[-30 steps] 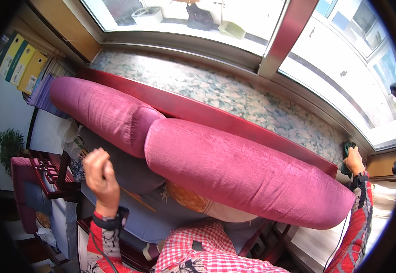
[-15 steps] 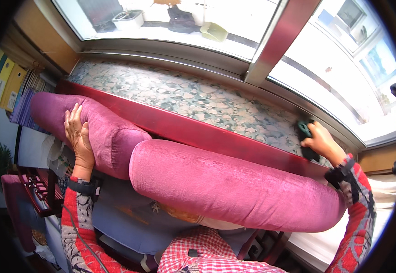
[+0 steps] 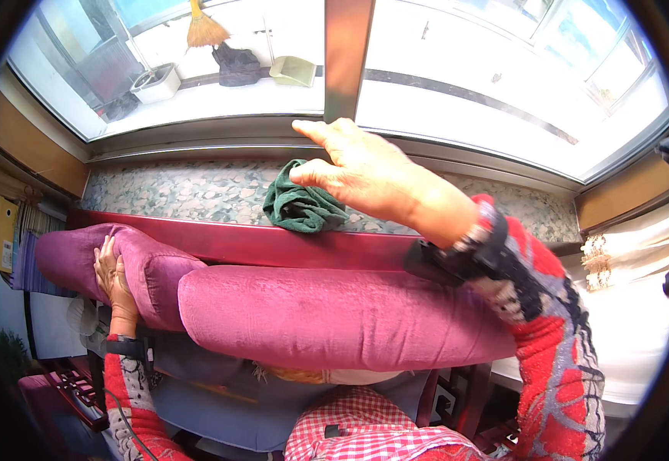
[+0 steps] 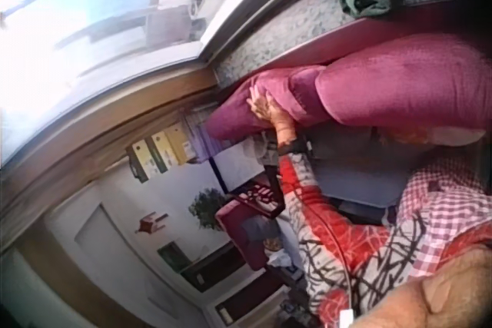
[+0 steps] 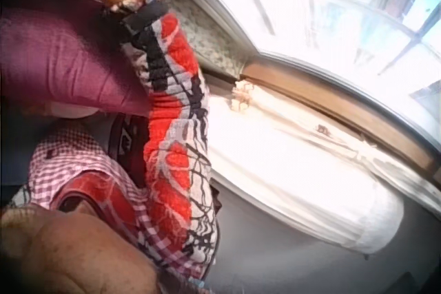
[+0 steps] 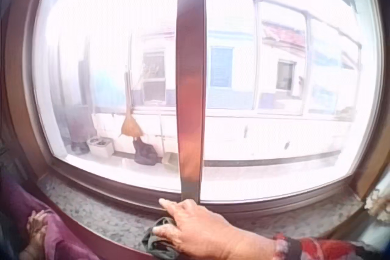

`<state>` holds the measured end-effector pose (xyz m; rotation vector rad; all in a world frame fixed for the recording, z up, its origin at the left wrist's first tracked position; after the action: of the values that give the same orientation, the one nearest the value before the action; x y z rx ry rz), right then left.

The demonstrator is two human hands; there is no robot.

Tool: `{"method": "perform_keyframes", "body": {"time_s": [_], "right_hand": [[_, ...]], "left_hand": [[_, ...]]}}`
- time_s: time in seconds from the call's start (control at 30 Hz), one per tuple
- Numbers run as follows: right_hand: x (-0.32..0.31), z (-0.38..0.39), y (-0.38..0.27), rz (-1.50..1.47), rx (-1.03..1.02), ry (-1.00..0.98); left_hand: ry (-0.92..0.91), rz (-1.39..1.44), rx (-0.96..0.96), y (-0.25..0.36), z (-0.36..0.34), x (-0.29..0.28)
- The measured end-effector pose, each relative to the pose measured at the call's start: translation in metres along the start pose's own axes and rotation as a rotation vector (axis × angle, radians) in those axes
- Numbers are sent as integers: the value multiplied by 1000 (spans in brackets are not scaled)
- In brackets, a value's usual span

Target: The person wipes a window sill and the armrests of a red sofa with a green cloth, then wipes the surface and edges of a nearby table. The person folds the cloth on the table and continues wiping the table and sofa armrests.

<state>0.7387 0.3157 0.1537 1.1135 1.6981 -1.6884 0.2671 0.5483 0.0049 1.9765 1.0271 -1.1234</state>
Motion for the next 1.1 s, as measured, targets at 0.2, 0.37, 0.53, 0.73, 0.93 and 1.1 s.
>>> {"method": "perform_keyframes", "body": {"time_s": [0.2,0.37,0.53,0.73,0.93,1.1], "right_hand": [[11,124,-34,265,-207,-26],[42,145,41,-90,-2,124],[50,145,96,-131,218,160],[55,149,93,-82,124,179],[54,150,87,-57,109,147],[51,147,83,-58,125,113]], "left_hand": [[-379,-56,92,121,-89,-78],[-466,190,554,360,-80,-45],[-841,99,688,460,-35,31],[-863,-9,874,437,-40,68],[-812,-110,665,290,-88,69],[-995,-286,246,178,-134,66]]}}
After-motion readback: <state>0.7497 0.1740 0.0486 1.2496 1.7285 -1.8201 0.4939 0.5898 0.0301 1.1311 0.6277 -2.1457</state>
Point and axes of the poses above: each hand's wrist, its own z-axis away from the middle knuckle, its own x-axis out of the palm, y = z × x, the point moved 8 cm from there along -z, towards the middle knuckle, and after that the axes turned 2 degrees about y, right-handed, at the moved point
